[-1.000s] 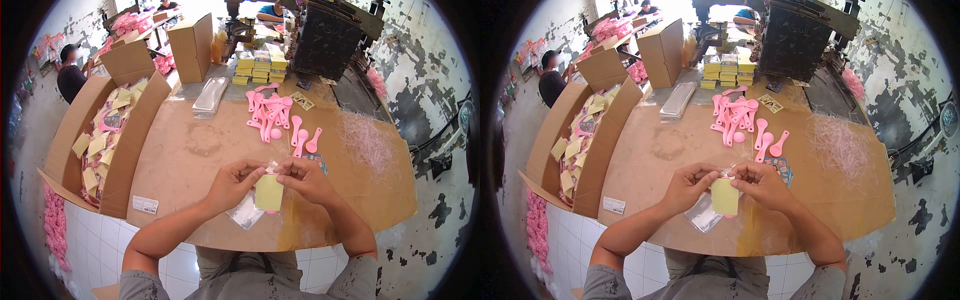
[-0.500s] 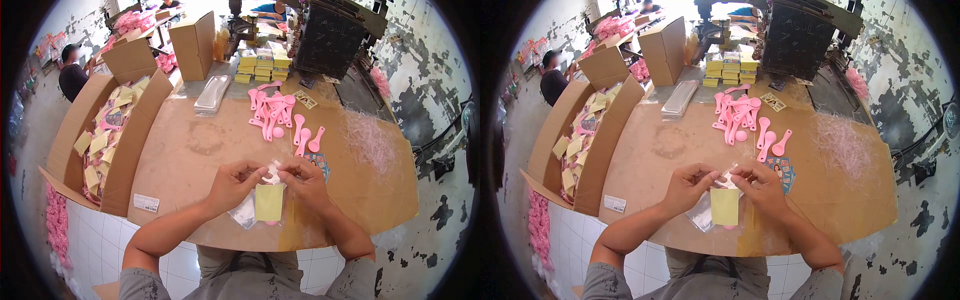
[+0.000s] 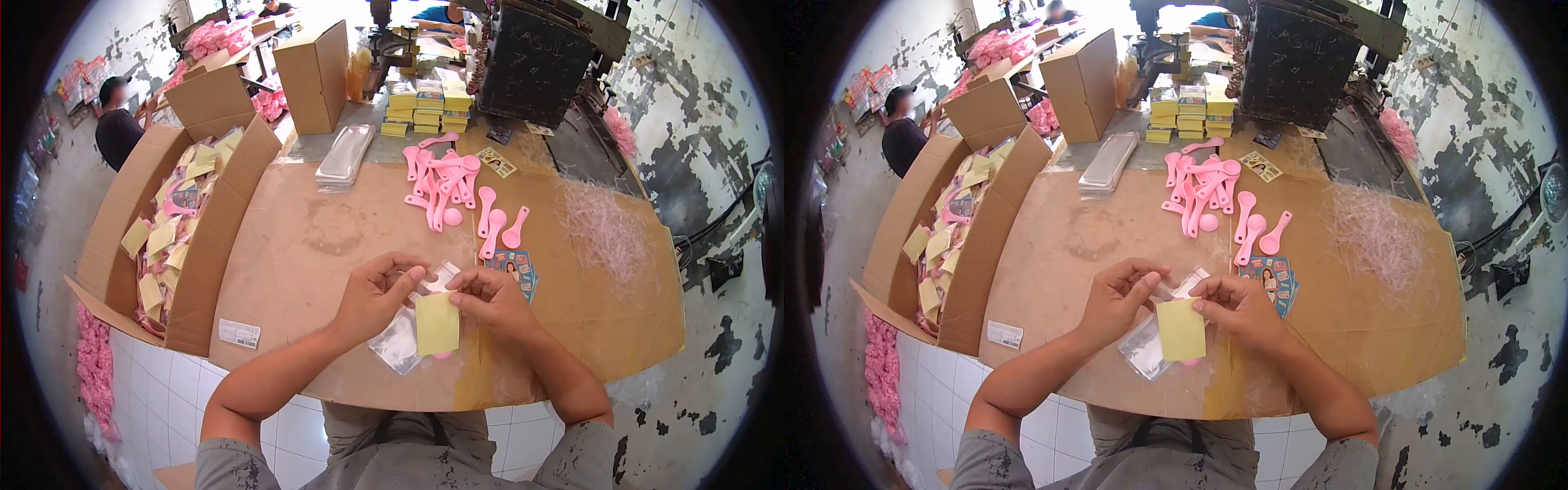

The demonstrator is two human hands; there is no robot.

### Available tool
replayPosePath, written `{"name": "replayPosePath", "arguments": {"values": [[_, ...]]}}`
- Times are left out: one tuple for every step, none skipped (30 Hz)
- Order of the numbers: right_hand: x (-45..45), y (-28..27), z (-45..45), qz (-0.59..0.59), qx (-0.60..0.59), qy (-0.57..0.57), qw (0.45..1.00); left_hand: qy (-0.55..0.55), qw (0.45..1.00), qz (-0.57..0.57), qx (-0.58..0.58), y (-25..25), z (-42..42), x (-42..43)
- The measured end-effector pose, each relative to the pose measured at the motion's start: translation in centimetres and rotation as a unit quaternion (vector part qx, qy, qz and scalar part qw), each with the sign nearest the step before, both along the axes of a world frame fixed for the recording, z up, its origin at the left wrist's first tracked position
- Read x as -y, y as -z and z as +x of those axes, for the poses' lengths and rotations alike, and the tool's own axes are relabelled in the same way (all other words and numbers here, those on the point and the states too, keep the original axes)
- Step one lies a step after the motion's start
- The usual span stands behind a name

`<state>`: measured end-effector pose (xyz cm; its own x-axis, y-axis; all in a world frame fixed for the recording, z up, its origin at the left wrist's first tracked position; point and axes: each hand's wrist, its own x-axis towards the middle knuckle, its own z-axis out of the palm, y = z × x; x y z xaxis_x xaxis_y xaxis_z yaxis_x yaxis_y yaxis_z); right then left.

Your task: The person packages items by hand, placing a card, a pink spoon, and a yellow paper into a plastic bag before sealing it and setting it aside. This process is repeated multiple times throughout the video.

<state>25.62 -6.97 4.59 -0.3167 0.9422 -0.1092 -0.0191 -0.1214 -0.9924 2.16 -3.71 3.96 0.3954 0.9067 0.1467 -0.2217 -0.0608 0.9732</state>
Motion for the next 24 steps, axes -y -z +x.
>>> {"name": "replayPosePath", "arguments": {"values": [[0.0,0.1,0.1,0.005,-0.008,0.005,1.000,0.003,1.000,0.005,0.018,-0.1,0.1,0.1],[-0.2,0.2,0.3,0.010,-0.015,0.010,1.000,0.020,1.000,0.007,0.013,0.0,0.2,0.1],[-0.3,0.3,0.4,0.016,-0.023,0.015,1.000,0.038,0.999,0.010,0.008,0.2,0.3,0.0],[-0.5,0.8,0.7,0.031,-0.025,0.019,0.999,0.056,0.998,0.013,0.004,0.4,0.4,-0.1],[-0.8,1.4,1.0,0.045,-0.027,0.024,0.998,0.061,0.998,0.004,-0.028,0.6,0.3,-0.2],[-0.9,1.7,1.1,0.060,-0.029,0.029,0.997,0.068,0.996,-0.005,-0.060,1.0,0.1,-0.3],[-0.9,1.6,1.1,0.065,-0.029,0.030,0.997,0.074,0.993,-0.014,-0.093,1.1,0.0,-0.3],[-0.8,1.4,1.1,0.070,-0.030,0.032,0.997,0.074,0.993,-0.019,-0.086,1.0,0.1,-0.3],[-0.7,1.3,1.1,0.075,-0.031,0.034,0.996,0.073,0.994,-0.024,-0.079,0.8,0.1,-0.2],[-0.7,1.2,1.1,0.070,-0.022,0.041,0.996,0.073,0.994,-0.029,-0.072,0.7,0.1,-0.2],[-0.7,1.2,1.1,0.065,-0.013,0.048,0.997,0.067,0.995,-0.027,-0.074,0.7,0.1,-0.2],[-0.7,1.2,1.2,0.061,-0.005,0.054,0.997,0.062,0.995,-0.025,-0.075,0.9,0.1,-0.3],[-0.8,1.2,1.2,0.061,-0.006,0.051,0.997,0.055,0.995,-0.023,-0.077,1.0,0.1,-0.3],[-0.8,1.3,1.3,0.061,-0.007,0.047,0.997,0.051,0.994,-0.021,-0.089,0.8,0.0,-0.2],[-0.9,1.3,1.4,0.061,-0.008,0.044,0.997,0.046,0.994,-0.020,-0.101,0.5,0.0,-0.2],[-1.0,1.4,1.5,0.058,-0.008,0.045,0.997,0.042,0.992,-0.018,-0.114,0.3,0.0,-0.1],[-1.0,1.4,1.6,0.054,-0.009,0.046,0.997,0.040,0.995,-0.022,-0.088,0.5,0.0,-0.1],[-1.1,1.5,1.7,0.052,-0.010,0.047,0.998,0.038,0.997,-0.025,-0.063,0.8,0.1,-0.2],[-1.2,1.6,1.7,0.049,-0.025,0.050,0.997,0.036,0.998,-0.027,-0.038,1.1,0.2,-0.3],[-1.2,1.7,1.7,0.046,-0.040,0.052,0.997,0.038,0.998,-0.032,-0.035,1.2,0.1,-0.4],[-1.2,1.8,1.7,0.043,-0.054,0.055,0.996,0.040,0.998,-0.036,-0.031,1.3,0.0,-0.5],[-1.2,1.7,1.8,0.051,-0.057,0.047,0.996,0.042,0.998,-0.040,-0.027,1.3,-0.1,-0.6],[-1.3,1.4,2.0,0.059,-0.060,0.039,0.996,0.044,0.998,-0.027,-0.047,1.2,-0.2,-0.7],[-1.3,1.3,2.2,0.066,-0.062,0.031,0.995,0.046,0.997,-0.014,-0.068,0.9,-0.4,-0.6]]}}
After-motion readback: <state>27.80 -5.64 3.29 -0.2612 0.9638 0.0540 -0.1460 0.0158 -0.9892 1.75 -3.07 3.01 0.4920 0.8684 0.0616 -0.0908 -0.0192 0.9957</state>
